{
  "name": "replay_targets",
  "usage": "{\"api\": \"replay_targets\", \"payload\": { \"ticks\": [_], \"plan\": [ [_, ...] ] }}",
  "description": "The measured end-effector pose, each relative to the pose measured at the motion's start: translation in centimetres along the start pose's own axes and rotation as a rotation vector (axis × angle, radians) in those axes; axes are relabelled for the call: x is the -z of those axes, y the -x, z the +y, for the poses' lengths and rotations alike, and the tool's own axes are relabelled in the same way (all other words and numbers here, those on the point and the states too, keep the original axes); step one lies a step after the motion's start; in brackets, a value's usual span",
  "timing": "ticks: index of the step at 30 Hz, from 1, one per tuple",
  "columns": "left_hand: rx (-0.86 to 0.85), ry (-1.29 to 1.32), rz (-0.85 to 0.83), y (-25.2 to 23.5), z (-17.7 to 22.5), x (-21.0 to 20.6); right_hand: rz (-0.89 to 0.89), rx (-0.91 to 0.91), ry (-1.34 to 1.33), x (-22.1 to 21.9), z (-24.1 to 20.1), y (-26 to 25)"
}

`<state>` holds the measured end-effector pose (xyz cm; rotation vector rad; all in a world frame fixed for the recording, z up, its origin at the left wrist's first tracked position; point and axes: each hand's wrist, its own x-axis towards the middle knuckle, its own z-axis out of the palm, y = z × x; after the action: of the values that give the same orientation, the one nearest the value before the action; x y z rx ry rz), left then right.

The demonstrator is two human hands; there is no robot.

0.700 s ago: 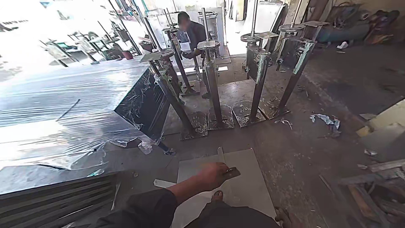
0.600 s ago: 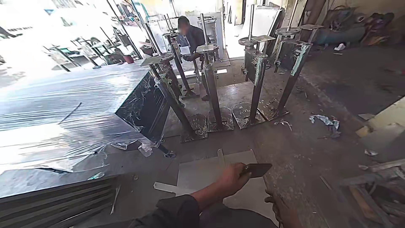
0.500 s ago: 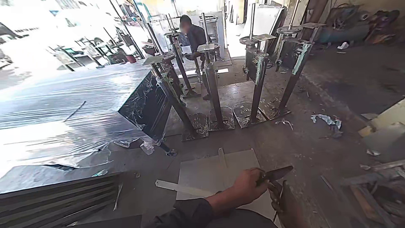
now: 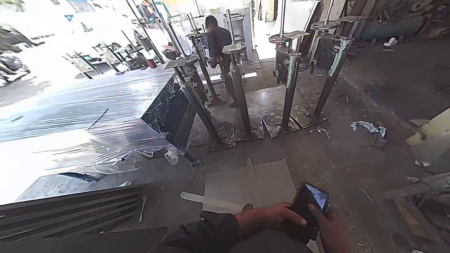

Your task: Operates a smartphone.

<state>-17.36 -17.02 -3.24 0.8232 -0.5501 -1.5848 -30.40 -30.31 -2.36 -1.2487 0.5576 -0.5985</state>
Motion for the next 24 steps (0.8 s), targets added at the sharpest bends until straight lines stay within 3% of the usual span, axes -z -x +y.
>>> {"api": "replay_targets", "payload": {
  "ticks": [12,19,24],
  "plan": [
    [-0.053,0.11,-0.169,2.9,1.7,-0.8,-0.102,0.086,0.047,-1.2,-0.8,1.4],
    [-0.057,0.162,-0.176,2.3,2.9,-1.4,-0.032,0.191,0.089,-1.7,-0.8,1.3],
    [-0.086,0.184,-0.185,2.2,2.5,-0.6,0.023,0.128,0.098,-0.3,-0.1,2.1]
  ]
}}
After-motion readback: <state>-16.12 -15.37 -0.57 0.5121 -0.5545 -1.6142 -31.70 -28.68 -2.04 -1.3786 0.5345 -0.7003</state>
